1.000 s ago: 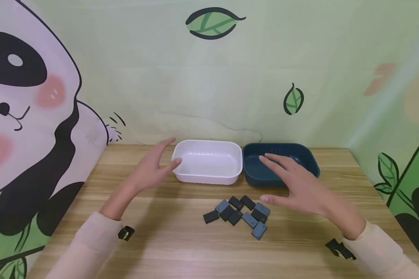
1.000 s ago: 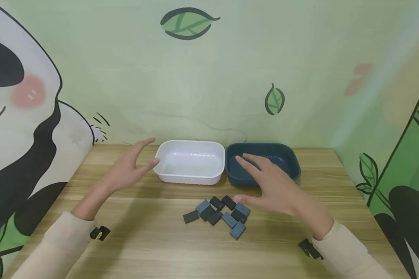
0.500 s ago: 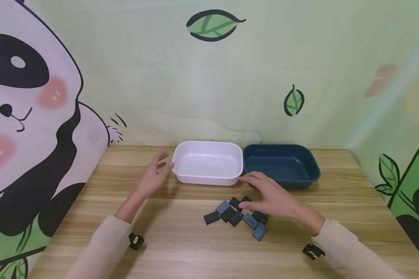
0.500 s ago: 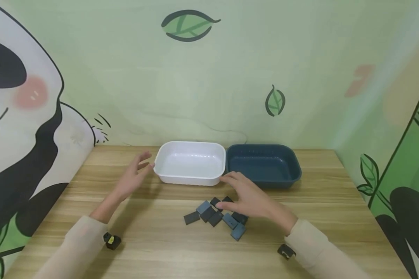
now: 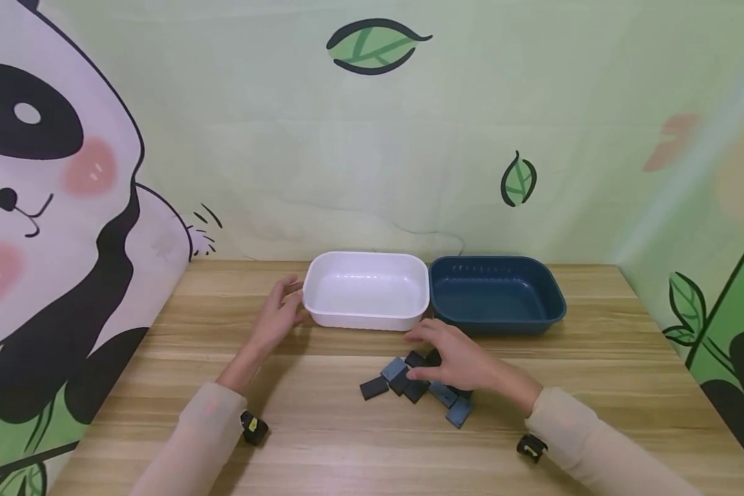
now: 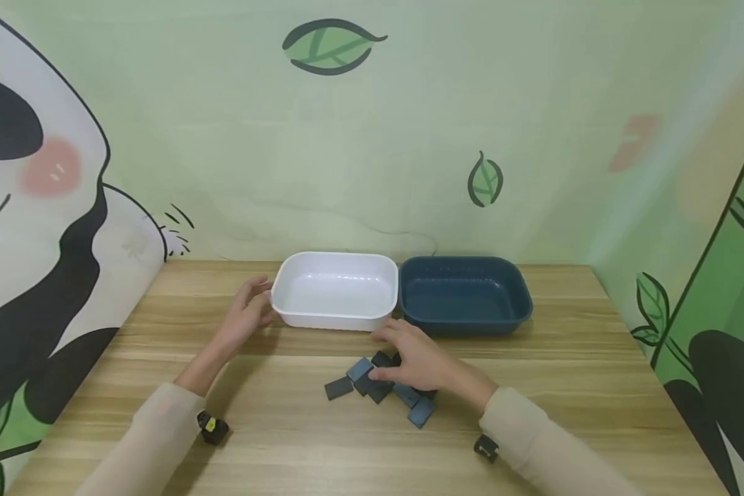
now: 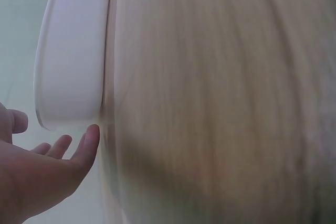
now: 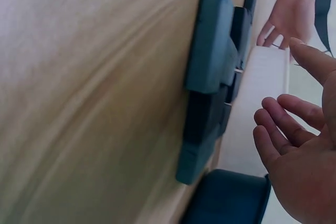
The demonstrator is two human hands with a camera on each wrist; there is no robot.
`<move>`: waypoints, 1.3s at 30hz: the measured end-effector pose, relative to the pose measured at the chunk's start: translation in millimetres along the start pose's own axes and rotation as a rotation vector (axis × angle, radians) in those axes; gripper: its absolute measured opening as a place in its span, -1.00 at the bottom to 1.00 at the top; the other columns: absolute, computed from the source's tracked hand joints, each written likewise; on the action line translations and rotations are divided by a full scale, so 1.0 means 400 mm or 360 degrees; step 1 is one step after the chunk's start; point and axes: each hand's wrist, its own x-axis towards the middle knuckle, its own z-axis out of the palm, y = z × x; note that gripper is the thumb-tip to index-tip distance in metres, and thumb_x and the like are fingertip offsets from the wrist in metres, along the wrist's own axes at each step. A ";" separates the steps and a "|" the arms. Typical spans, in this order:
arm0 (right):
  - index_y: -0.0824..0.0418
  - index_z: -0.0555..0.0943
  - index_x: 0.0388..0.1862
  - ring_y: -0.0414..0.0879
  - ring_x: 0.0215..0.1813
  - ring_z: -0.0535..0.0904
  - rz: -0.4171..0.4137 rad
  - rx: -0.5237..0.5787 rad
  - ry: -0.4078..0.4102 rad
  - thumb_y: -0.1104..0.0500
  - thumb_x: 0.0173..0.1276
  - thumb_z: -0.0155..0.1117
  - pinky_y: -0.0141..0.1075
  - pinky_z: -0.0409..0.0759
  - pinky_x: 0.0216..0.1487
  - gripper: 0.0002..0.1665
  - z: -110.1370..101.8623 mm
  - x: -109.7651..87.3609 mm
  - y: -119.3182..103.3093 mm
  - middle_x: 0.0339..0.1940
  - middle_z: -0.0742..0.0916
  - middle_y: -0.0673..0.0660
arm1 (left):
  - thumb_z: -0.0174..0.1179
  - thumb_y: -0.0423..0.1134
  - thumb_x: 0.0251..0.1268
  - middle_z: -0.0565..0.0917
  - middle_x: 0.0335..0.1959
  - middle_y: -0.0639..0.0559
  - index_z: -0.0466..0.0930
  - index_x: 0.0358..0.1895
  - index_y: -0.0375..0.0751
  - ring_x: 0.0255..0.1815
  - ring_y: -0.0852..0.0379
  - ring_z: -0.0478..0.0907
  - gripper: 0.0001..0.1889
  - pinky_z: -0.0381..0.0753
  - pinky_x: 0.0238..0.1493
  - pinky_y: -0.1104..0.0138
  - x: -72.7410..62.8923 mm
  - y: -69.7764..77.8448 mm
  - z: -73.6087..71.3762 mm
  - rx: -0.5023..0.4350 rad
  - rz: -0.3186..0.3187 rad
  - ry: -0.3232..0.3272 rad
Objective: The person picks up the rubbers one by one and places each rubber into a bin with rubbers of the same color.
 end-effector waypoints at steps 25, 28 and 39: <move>0.17 0.74 0.08 -0.06 0.10 0.54 -0.0001 -0.0085 -0.0051 -0.07 0.32 0.60 -0.08 0.56 0.18 -0.52 0.056 0.030 0.008 0.00 0.71 0.00 | -0.17 -0.28 0.69 0.28 0.57 -0.32 0.17 0.62 -0.36 0.44 -0.22 0.42 -0.45 0.65 0.28 0.21 0.027 -0.021 0.019 -0.0300 -0.0168 -0.0095; 0.17 0.74 0.06 -0.04 0.11 0.54 -0.0009 -0.0117 -0.0065 -0.06 0.32 0.60 -0.04 0.54 0.21 -0.54 0.056 0.032 0.001 -0.01 0.72 0.01 | -0.17 -0.26 0.70 0.30 0.55 -0.32 0.18 0.62 -0.34 0.45 -0.20 0.42 -0.46 0.65 0.28 0.24 0.029 -0.023 0.016 -0.0311 -0.0191 -0.0106; 0.17 0.72 0.17 -0.03 0.17 0.55 0.0011 -0.0145 -0.0153 -0.03 0.34 0.59 -0.06 0.58 0.25 -0.49 0.070 0.050 -0.019 0.11 0.69 0.07 | -0.17 -0.23 0.71 0.31 0.54 -0.31 0.15 0.64 -0.31 0.46 -0.17 0.41 -0.44 0.60 0.35 0.18 0.031 -0.027 0.016 -0.0305 -0.0220 -0.0136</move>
